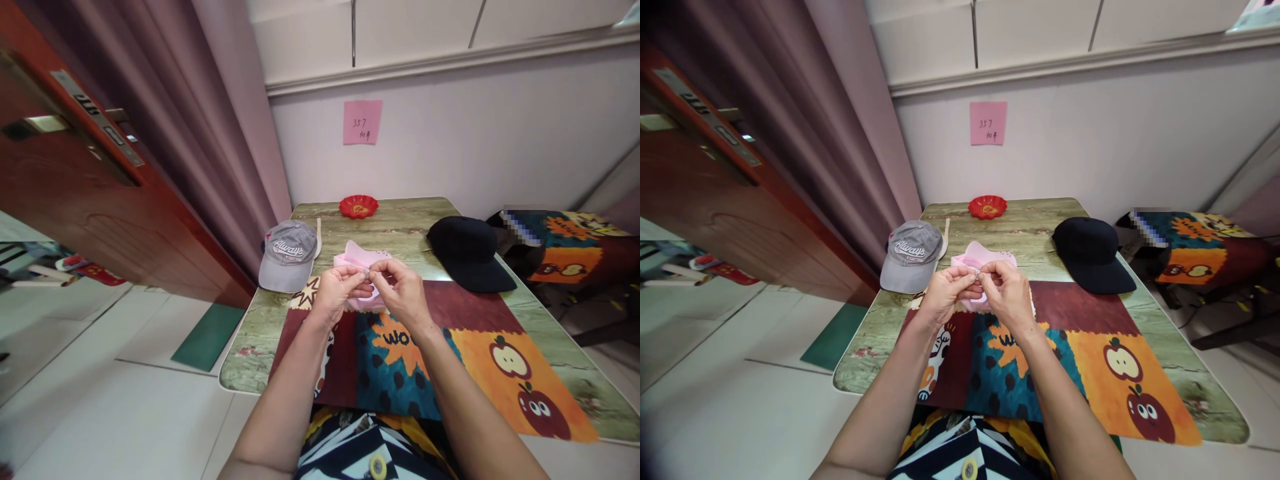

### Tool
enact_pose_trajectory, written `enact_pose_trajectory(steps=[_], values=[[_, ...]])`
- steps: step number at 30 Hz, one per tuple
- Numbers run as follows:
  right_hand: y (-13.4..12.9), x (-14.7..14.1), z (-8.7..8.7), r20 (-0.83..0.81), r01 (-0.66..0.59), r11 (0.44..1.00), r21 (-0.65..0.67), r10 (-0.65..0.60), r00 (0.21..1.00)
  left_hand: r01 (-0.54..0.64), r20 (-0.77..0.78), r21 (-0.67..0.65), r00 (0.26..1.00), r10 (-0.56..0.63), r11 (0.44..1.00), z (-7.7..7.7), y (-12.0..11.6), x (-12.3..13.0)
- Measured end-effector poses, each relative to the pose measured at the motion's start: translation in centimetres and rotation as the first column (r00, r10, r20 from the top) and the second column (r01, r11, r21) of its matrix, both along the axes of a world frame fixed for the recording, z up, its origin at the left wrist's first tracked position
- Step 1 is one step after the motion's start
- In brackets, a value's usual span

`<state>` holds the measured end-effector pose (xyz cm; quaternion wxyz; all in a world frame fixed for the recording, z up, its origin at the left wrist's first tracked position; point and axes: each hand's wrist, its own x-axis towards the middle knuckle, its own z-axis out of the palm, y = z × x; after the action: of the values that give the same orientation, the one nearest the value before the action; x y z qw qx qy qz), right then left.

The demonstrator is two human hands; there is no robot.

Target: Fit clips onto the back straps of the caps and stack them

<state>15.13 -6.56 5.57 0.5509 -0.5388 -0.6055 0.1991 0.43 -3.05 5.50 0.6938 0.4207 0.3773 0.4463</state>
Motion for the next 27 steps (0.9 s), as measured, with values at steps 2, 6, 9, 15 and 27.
enact_pose_trajectory(steps=[2, 6, 9, 15, 27], values=[[-0.1, 0.0, 0.1, 0.019, 0.005, 1.000, 0.010, -0.005, 1.000, 0.013, 0.013, -0.006, 1.000, -0.013, 1.000, -0.1, 0.0, 0.0], [0.0, 0.1, 0.1, 0.012, 0.002, 1.000, -0.003, -0.002, 1.000, 0.043, 0.075, -0.060, 0.996, -0.039, 0.997, -0.3, 0.0, 0.1], [0.2, 0.3, -0.1, -0.103, -0.058, 0.997, -0.047, 0.053, 0.993, 0.067, 0.139, -0.099, 0.989, -0.052, 0.993, -0.5, 0.0, 0.4], [0.6, 0.6, -0.6, -0.232, -0.110, 0.991, -0.081, 0.089, 0.969, 0.104, 0.186, -0.112, 0.979, -0.082, 0.988, -1.1, 0.0, 0.9], [0.9, 1.1, -1.4, -0.192, -0.124, 0.989, -0.084, 0.106, 0.976, 0.048, 0.035, -0.004, 0.998, -0.048, 0.999, -1.2, 0.1, 1.3]])
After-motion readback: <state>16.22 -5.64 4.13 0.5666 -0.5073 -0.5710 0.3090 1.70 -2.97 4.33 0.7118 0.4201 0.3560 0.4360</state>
